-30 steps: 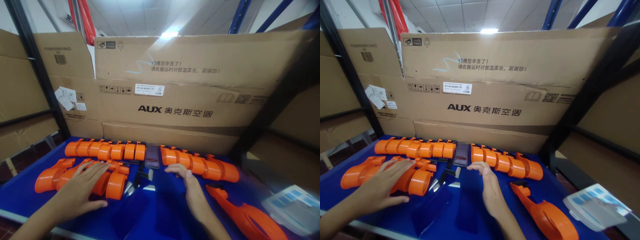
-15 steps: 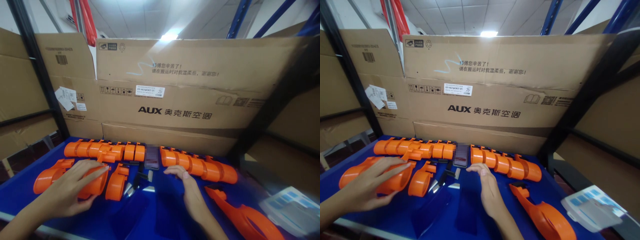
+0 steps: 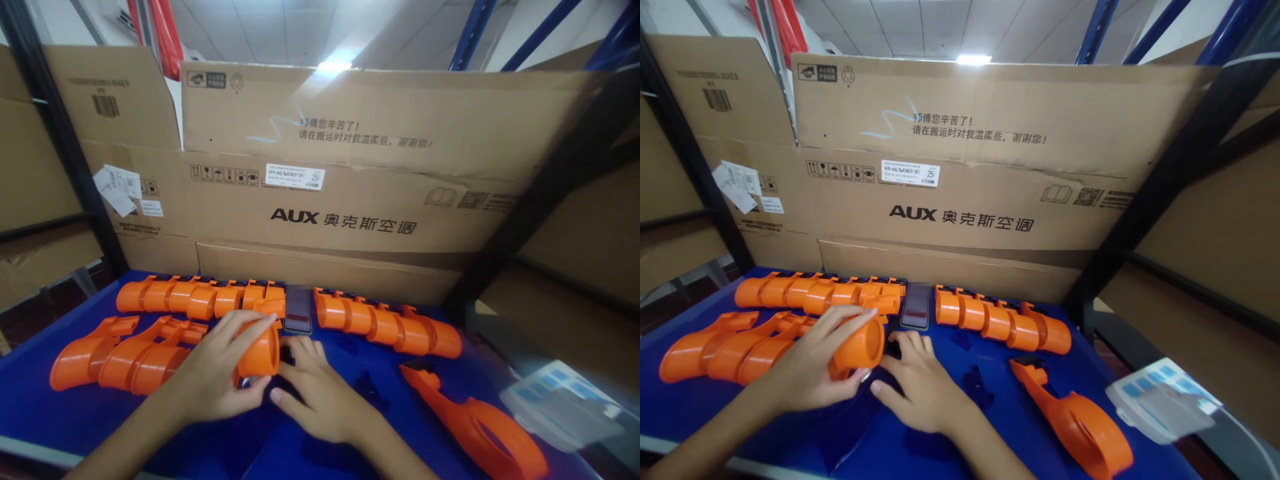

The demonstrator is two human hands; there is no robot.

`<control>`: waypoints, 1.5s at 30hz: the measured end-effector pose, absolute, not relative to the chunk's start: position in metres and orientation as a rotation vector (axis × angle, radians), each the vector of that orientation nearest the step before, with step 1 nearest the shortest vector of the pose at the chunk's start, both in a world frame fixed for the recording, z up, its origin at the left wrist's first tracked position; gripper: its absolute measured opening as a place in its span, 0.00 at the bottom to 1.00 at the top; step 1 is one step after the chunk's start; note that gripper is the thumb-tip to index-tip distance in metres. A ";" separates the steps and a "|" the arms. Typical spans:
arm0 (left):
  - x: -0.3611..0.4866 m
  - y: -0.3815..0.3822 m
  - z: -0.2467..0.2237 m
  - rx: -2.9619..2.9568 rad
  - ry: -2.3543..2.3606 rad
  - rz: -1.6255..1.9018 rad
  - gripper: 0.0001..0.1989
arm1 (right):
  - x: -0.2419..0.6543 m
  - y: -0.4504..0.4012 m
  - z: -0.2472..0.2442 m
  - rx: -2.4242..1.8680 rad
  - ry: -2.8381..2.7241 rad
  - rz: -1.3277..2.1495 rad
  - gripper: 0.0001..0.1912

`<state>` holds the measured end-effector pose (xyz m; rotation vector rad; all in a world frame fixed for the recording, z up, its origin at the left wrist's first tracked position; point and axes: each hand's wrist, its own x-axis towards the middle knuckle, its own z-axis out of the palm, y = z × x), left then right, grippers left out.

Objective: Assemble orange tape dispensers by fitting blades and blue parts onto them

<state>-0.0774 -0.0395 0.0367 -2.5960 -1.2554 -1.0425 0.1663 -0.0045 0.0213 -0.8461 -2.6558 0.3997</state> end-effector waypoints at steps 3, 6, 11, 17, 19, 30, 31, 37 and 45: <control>-0.073 -0.033 0.023 -2.586 -1.353 -1.041 0.43 | 0.148 0.000 0.021 -0.817 -2.720 0.312 0.24; -0.072 -0.033 0.010 -2.581 -1.402 -0.949 0.44 | 0.138 0.004 0.018 -0.831 -2.772 0.272 0.25; -0.078 -0.037 -0.005 -2.509 -1.412 -0.895 0.45 | 0.147 0.007 0.019 -0.855 -2.800 0.305 0.22; -0.087 -0.038 -0.001 -2.487 -1.369 -0.868 0.43 | 0.175 0.005 0.024 -0.954 -2.725 0.424 0.22; -0.086 -0.040 0.003 -2.461 -1.359 -0.886 0.42 | 0.181 0.007 0.024 -0.947 -2.671 0.476 0.19; -0.028 -0.041 0.011 -2.790 -0.825 -1.011 0.47 | 0.179 0.036 0.001 -0.986 -1.398 1.258 0.23; -0.024 -0.040 0.013 -2.861 -0.826 -1.046 0.48 | 0.180 0.038 0.001 -0.977 -1.337 1.261 0.22; 0.005 -0.018 0.019 -2.952 -1.696 -2.147 0.38 | 0.185 0.042 0.009 -0.966 -1.185 1.147 0.24; 0.032 0.012 0.006 -2.195 -2.074 -3.471 0.24 | 0.176 0.037 0.005 -0.927 -1.263 1.169 0.26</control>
